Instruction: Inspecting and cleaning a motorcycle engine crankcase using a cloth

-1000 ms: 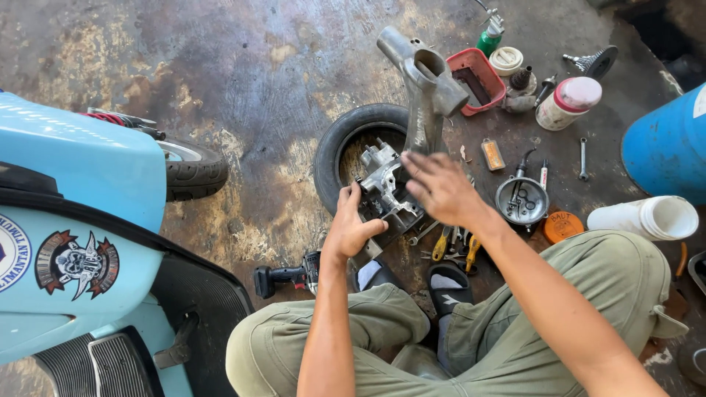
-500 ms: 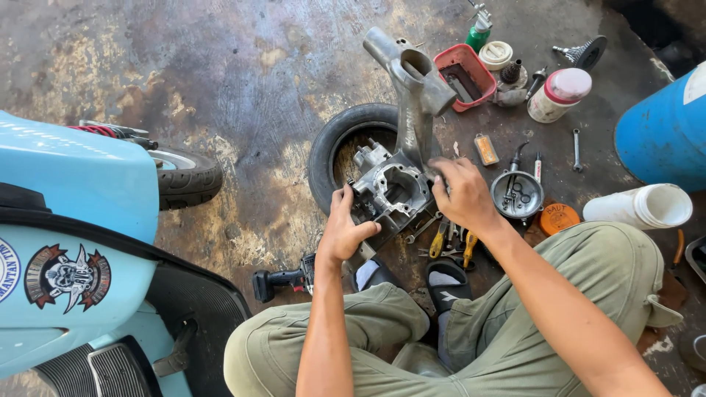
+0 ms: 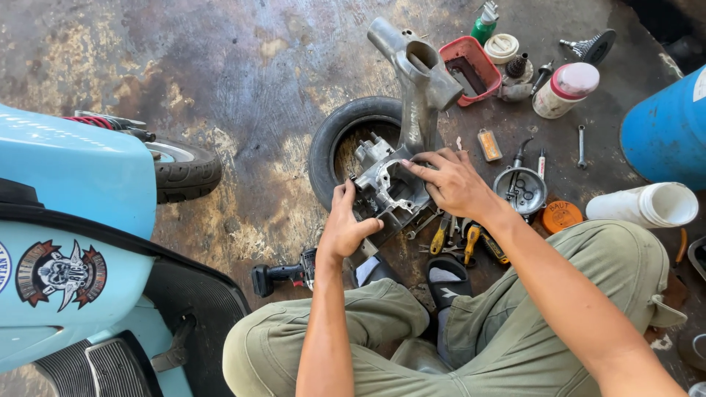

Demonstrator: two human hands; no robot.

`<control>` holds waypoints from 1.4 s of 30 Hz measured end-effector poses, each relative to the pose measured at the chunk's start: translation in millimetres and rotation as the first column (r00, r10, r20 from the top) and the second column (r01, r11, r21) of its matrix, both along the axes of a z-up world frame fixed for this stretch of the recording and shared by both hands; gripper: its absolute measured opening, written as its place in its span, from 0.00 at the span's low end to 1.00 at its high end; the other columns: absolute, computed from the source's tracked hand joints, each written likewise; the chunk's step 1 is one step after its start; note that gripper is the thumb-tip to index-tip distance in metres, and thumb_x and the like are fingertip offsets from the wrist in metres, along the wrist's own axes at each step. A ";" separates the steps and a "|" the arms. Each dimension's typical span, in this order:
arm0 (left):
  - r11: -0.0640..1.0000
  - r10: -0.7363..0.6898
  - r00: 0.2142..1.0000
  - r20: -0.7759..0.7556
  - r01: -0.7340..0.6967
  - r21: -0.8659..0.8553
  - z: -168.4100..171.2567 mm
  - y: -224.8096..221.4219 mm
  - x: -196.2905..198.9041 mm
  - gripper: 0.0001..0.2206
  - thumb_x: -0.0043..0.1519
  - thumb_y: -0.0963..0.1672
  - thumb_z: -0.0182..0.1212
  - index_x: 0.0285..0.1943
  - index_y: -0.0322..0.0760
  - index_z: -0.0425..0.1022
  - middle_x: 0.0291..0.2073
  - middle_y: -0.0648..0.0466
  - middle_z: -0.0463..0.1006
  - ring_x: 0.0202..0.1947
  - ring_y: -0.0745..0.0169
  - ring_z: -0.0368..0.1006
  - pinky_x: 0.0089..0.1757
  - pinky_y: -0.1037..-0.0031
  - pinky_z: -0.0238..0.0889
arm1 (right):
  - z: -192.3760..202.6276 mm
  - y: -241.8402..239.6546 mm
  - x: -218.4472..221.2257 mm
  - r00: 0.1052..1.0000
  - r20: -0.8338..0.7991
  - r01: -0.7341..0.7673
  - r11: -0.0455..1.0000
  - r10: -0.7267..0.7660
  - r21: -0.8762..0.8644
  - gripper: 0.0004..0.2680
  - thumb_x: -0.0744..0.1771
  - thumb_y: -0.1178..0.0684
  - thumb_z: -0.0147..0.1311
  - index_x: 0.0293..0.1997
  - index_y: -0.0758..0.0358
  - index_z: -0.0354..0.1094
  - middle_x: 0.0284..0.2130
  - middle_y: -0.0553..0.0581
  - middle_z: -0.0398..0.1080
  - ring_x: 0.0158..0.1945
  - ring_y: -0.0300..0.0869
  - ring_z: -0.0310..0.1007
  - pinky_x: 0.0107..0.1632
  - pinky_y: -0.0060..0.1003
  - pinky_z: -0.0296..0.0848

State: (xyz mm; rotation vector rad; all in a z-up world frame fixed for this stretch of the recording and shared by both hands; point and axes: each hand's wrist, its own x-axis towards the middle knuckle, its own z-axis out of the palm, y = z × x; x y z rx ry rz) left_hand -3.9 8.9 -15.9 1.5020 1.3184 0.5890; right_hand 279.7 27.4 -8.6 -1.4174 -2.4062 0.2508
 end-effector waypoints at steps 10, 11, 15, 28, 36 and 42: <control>1.000 -0.012 1.000 0.013 0.012 0.016 -0.5 -0.5 0.9 0.57 0.37 0.54 0.69 0.76 0.23 0.49 0.63 0.39 0.60 0.67 0.35 0.58 0.60 0.49 0.57 | -6.6 -17.6 16.5 0.995 -0.093 0.012 0.994 -0.022 -0.107 0.25 0.64 0.60 0.44 0.70 0.42 0.63 0.69 0.46 0.62 0.63 0.48 0.65 0.55 0.47 0.61; 1.000 -0.009 1.000 0.013 0.009 0.007 -0.5 -1.4 0.5 0.57 0.37 0.54 0.69 0.76 0.23 0.49 0.64 0.39 0.60 0.67 0.36 0.58 0.60 0.51 0.57 | -6.9 -22.0 17.3 0.993 -0.113 0.004 0.992 -0.018 -0.125 0.25 0.63 0.60 0.44 0.70 0.45 0.63 0.70 0.49 0.61 0.63 0.50 0.65 0.53 0.48 0.63; 1.000 -0.004 1.000 0.007 0.004 0.013 3.9 -1.0 1.0 0.57 0.36 0.54 0.69 0.76 0.23 0.49 0.64 0.39 0.61 0.67 0.37 0.59 0.60 0.52 0.58 | -0.6 -35.9 20.5 0.984 -0.180 -0.023 0.976 -0.017 -0.217 0.24 0.62 0.63 0.43 0.67 0.50 0.66 0.72 0.54 0.58 0.65 0.57 0.63 0.53 0.52 0.67; 1.000 0.009 1.000 -0.014 -0.009 -0.005 5.1 1.4 -0.2 0.57 0.36 0.53 0.68 0.77 0.25 0.48 0.65 0.39 0.60 0.65 0.34 0.62 0.57 0.50 0.60 | 28.8 -49.9 -8.4 0.992 -0.115 0.031 0.995 -0.042 -0.092 0.26 0.62 0.64 0.49 0.71 0.68 0.56 0.70 0.70 0.55 0.73 0.54 0.54 0.70 0.51 0.59; 1.000 0.005 1.000 0.003 -0.005 0.005 12.9 0.2 2.8 0.56 0.36 0.53 0.68 0.77 0.27 0.49 0.64 0.39 0.61 0.65 0.33 0.62 0.57 0.50 0.60 | 19.0 -70.5 -21.6 0.966 -0.260 0.076 0.951 0.004 0.299 0.21 0.59 0.60 0.50 0.58 0.55 0.74 0.54 0.54 0.76 0.56 0.46 0.74 0.57 0.41 0.63; 1.000 0.006 1.000 0.029 -0.007 0.017 6.2 -0.5 1.7 0.57 0.36 0.53 0.68 0.78 0.29 0.48 0.64 0.39 0.61 0.65 0.34 0.61 0.58 0.50 0.59 | 8.9 -80.1 -36.5 0.996 -0.075 0.077 0.953 -0.057 0.294 0.26 0.60 0.54 0.50 0.68 0.43 0.65 0.68 0.54 0.63 0.68 0.53 0.59 0.60 0.48 0.52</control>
